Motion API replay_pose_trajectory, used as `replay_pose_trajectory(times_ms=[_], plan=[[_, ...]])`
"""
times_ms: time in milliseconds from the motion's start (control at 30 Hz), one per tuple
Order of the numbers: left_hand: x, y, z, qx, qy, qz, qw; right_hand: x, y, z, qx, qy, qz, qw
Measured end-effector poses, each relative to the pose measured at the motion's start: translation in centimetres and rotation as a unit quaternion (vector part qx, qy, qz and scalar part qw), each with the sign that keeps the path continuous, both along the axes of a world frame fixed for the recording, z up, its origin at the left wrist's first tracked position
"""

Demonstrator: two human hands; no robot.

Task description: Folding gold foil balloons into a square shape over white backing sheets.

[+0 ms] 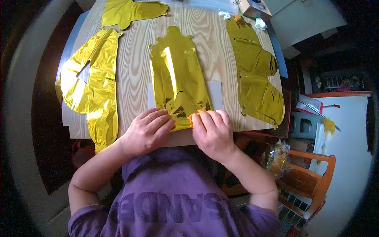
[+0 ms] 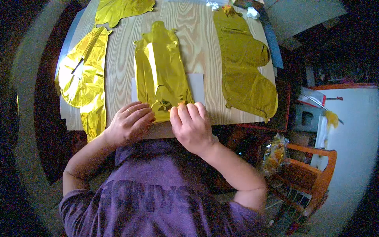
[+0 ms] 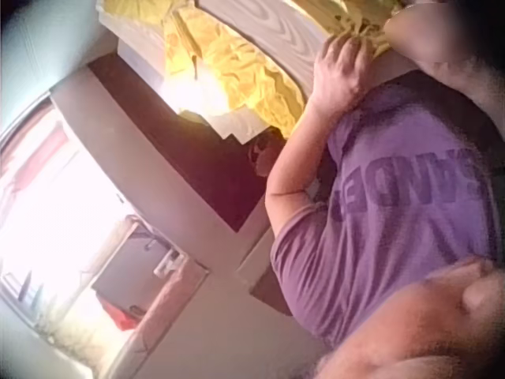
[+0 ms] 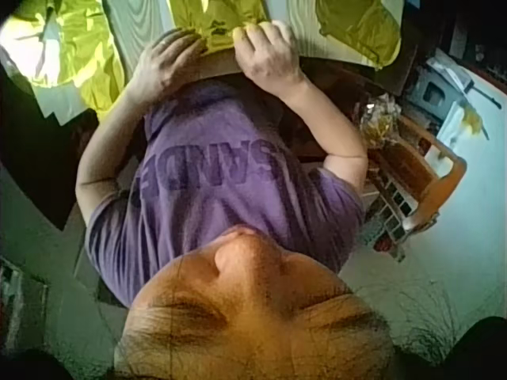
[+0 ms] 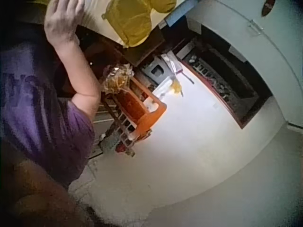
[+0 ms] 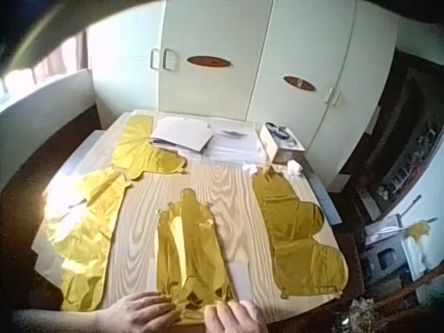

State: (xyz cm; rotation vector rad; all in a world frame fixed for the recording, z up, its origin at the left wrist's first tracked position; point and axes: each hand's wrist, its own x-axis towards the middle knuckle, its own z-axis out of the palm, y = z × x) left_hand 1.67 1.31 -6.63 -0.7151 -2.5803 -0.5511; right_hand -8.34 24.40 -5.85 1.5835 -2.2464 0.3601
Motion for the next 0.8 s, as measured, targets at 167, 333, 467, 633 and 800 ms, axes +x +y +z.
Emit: replay_pose_trajectory(times_ms=[167,333,467,633,800], plan=[[0.1,-0.1,0.9,0.016,0.041,0.036,0.998,0.3,0.7,-0.8,-0.061,0.009,-0.004,0.998],[3.1,1.7,0.6,0.335,-0.101,0.181,0.919,1.1,2.1,-0.8,-0.093,0.01,-0.021,0.995],[3.2,2.6,3.9,0.756,-0.349,0.206,0.514,1.6,2.4,-0.7,-0.119,0.038,-0.039,0.991],[0.5,2.2,3.3,0.657,-0.444,0.232,0.564,2.2,2.2,-0.9,-0.106,0.016,-0.022,0.994],[-0.3,2.6,2.5,0.654,-0.391,0.235,0.604,2.4,3.4,1.0,-0.178,-0.25,-0.116,0.945]])
